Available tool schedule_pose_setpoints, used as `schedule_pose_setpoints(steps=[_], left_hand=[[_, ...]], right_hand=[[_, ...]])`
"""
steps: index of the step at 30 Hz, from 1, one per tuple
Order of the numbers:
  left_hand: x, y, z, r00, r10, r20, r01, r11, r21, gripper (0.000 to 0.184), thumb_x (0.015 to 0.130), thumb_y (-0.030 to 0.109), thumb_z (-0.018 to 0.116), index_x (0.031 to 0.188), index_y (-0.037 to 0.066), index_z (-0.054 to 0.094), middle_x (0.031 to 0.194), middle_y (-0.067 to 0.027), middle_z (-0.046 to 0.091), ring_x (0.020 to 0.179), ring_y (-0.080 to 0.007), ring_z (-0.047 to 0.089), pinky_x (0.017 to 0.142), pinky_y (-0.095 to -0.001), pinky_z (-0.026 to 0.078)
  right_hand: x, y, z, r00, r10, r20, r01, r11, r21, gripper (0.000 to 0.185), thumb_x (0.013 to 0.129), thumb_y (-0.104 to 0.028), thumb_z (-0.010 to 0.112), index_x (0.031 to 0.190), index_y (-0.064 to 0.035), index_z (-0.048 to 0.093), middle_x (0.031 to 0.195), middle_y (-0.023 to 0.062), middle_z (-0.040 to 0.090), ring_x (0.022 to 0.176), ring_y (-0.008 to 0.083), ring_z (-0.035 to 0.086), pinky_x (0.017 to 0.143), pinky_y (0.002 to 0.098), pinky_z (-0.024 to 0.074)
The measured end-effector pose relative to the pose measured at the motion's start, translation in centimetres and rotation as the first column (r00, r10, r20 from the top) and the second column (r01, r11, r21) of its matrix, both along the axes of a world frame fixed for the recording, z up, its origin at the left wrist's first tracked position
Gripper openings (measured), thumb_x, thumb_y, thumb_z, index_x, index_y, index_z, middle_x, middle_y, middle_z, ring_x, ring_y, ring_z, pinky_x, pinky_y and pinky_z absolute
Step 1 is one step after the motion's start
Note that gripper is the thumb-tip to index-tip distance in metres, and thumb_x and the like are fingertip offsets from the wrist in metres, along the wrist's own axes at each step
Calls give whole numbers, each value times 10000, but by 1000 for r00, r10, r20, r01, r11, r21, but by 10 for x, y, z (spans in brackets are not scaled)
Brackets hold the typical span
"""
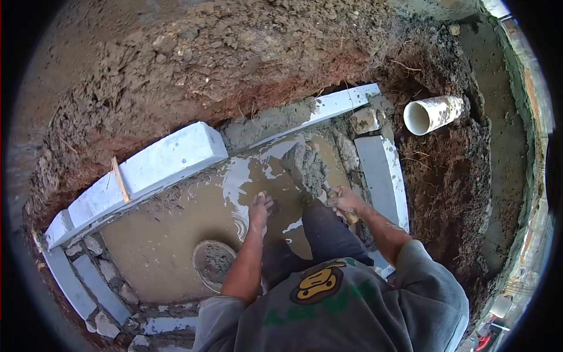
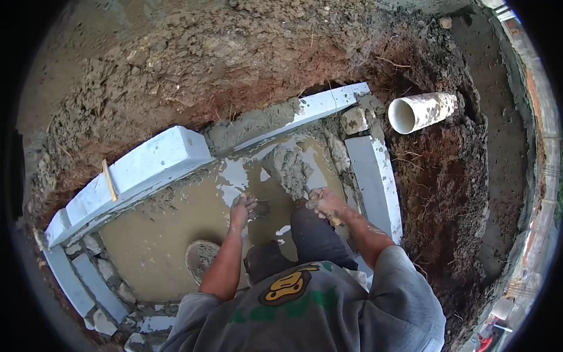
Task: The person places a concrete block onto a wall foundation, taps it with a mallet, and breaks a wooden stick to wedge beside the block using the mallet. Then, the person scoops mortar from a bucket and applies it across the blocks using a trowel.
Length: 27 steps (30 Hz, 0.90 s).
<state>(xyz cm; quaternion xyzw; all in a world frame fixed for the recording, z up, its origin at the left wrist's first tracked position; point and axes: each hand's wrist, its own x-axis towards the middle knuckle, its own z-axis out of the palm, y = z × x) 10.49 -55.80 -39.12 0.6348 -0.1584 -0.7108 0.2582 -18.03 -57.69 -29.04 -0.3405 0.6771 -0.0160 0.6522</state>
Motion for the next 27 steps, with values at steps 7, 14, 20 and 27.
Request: schedule_pose_setpoints(steps=[7, 14, 20, 27], left_hand=[[-175, -119, -28, 734, 281, -618, -86, 941, 326, 755, 933, 577, 274, 1464, 62, 124, 1434, -223, 306, 1282, -370, 364, 1000, -540, 335], [-264, -170, -35, 675, 433, -597, -226, 892, 392, 703, 929, 582, 305, 1357, 25, 343, 1335, -203, 410, 1209, -345, 427, 1012, -500, 341], [-242, -170, -9, 841, 149, -520, -27, 972, 234, 728, 939, 574, 279, 1377, -6, 297, 1377, -177, 393, 1253, -329, 402, 1065, -459, 291], [-318, -179, -20, 850, 216, -480, -76, 953, 294, 819, 903, 611, 345, 1439, 16, 178, 1399, -206, 324, 1293, -339, 319, 1075, -453, 250]], right_hand=[[-122, -69, -5, 982, -170, -87, 144, 957, -253, 159, 789, -47, 629, 926, 12, 575, 613, 31, 556, 455, 96, 514, 417, 237, 425], [-154, -76, -39, 907, -398, 139, 409, 910, -65, 137, 763, -106, 669, 818, -7, 593, 594, 39, 572, 432, 116, 532, 400, 252, 429], [-103, -32, -45, 599, -677, 428, 716, 692, 94, 136, 760, -114, 659, 807, -30, 564, 591, 34, 549, 430, 124, 519, 399, 249, 428], [-174, -59, -37, 815, -576, -66, 565, 814, -134, 243, 796, -193, 639, 910, 15, 586, 645, 75, 603, 518, 160, 591, 494, 298, 495]])
